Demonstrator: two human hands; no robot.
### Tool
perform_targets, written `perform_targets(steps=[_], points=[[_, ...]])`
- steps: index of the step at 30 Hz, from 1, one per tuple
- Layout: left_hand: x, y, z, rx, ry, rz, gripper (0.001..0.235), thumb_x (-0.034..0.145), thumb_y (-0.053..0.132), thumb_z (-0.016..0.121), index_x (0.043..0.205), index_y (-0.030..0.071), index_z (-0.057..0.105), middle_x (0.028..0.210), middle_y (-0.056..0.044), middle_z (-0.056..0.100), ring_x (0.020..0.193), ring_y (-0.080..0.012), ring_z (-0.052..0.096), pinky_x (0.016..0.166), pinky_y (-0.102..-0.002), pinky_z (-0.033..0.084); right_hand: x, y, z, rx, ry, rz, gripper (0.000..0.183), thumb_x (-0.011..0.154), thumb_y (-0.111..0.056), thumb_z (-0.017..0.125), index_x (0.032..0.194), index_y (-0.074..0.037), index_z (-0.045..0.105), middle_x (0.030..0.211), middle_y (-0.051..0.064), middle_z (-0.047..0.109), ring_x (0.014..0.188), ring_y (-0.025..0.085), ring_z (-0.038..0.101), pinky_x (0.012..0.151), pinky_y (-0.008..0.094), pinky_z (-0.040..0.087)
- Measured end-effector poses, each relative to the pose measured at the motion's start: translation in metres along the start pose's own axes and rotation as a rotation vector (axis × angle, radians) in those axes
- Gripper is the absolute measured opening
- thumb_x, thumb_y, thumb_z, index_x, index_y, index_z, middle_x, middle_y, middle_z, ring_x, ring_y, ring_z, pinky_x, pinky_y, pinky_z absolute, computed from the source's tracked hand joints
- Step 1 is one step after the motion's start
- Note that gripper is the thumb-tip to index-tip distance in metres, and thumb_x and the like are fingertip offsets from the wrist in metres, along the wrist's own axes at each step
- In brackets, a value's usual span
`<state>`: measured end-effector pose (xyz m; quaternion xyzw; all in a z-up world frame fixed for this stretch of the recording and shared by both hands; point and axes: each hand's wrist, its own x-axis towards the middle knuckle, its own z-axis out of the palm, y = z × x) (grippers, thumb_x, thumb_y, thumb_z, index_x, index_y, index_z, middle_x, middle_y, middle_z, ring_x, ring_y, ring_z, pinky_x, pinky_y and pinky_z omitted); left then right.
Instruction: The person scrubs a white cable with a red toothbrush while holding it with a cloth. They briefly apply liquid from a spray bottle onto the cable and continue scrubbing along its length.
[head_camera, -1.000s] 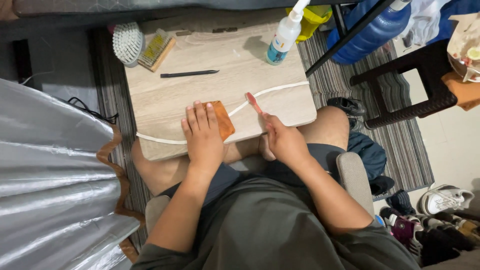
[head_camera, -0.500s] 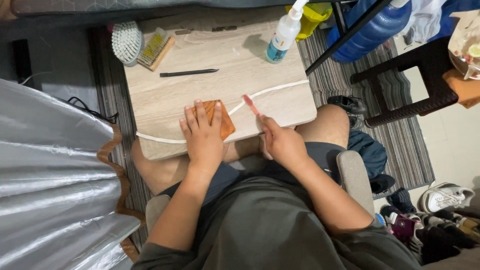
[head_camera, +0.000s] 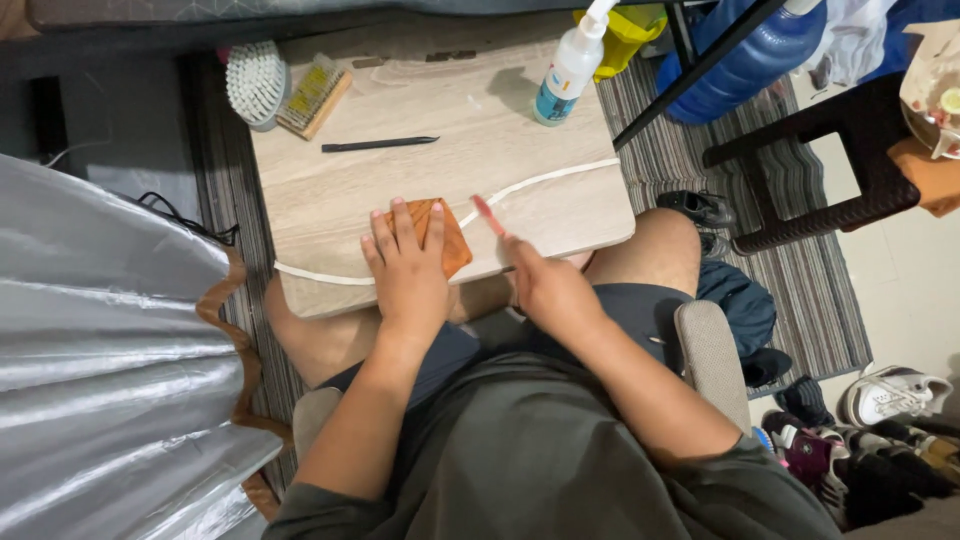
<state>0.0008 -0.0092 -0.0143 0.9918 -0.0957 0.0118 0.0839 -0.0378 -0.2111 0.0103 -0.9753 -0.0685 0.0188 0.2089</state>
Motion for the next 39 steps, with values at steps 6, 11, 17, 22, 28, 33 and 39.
perform_targets(steps=[6,11,17,22,28,33,39], points=[[-0.004,0.006,-0.009,-0.012,0.047,-0.028,0.096,0.071,0.014,0.076,0.158,0.021,0.036,0.161,-0.028,0.027,0.148,-0.0554,0.020,0.116,-0.071,0.020,0.010,0.031,0.012,-0.075,0.118,-0.050,0.035,0.103,-0.021,0.046,0.136,-0.016,0.056,0.077,0.021,0.071,0.070,0.039,0.074,0.061,0.046,0.061],[-0.004,0.006,-0.016,-0.009,0.016,-0.016,0.103,0.066,0.022,0.082,0.158,0.020,0.036,0.161,-0.028,0.025,0.147,-0.0568,0.018,0.116,-0.072,0.020,0.000,0.009,0.015,0.031,0.146,-0.107,0.035,0.099,-0.018,0.051,0.132,-0.013,0.058,0.082,0.023,0.070,0.076,0.043,0.073,0.064,0.050,0.061],[-0.002,0.006,-0.017,-0.007,-0.028,-0.030,0.109,0.064,0.027,0.085,0.159,0.021,0.033,0.161,-0.028,0.022,0.148,-0.0561,0.016,0.116,-0.072,0.020,0.001,0.015,0.030,-0.128,0.105,-0.233,0.039,0.092,-0.018,0.055,0.130,-0.012,0.058,0.078,0.016,0.068,0.068,0.035,0.073,0.063,0.042,0.061],[0.000,0.004,-0.010,-0.015,-0.071,-0.038,0.113,0.062,0.026,0.087,0.160,0.020,0.030,0.163,-0.028,0.018,0.149,-0.0563,0.011,0.117,-0.073,0.014,0.005,0.021,0.013,-0.178,0.139,-0.034,0.035,0.094,-0.025,0.053,0.128,-0.023,0.063,0.076,0.014,0.067,0.069,0.039,0.073,0.058,0.048,0.059],[0.001,0.001,-0.015,-0.028,-0.080,0.009,0.112,0.062,0.027,0.086,0.159,0.017,0.031,0.163,-0.027,0.019,0.150,-0.0549,0.009,0.118,-0.073,0.011,0.006,0.021,0.010,-0.218,0.100,0.082,0.037,0.096,-0.026,0.050,0.132,-0.024,0.059,0.080,0.014,0.069,0.072,0.040,0.074,0.060,0.048,0.060],[-0.001,0.001,-0.013,-0.038,-0.015,0.028,0.107,0.064,0.027,0.084,0.158,0.015,0.034,0.160,-0.028,0.023,0.148,-0.0554,0.015,0.117,-0.072,0.017,-0.006,0.002,0.018,0.010,-0.001,-0.028,0.029,0.100,-0.023,0.051,0.129,-0.019,0.054,0.074,0.017,0.070,0.073,0.040,0.075,0.062,0.047,0.060],[-0.001,0.000,-0.014,-0.029,-0.001,0.037,0.107,0.062,0.027,0.084,0.157,0.015,0.035,0.159,-0.029,0.024,0.148,-0.0561,0.016,0.116,-0.073,0.018,0.008,0.003,0.015,0.145,-0.177,0.070,0.023,0.098,-0.025,0.050,0.119,-0.017,0.053,0.080,0.023,0.072,0.083,0.047,0.074,0.071,0.054,0.059]])
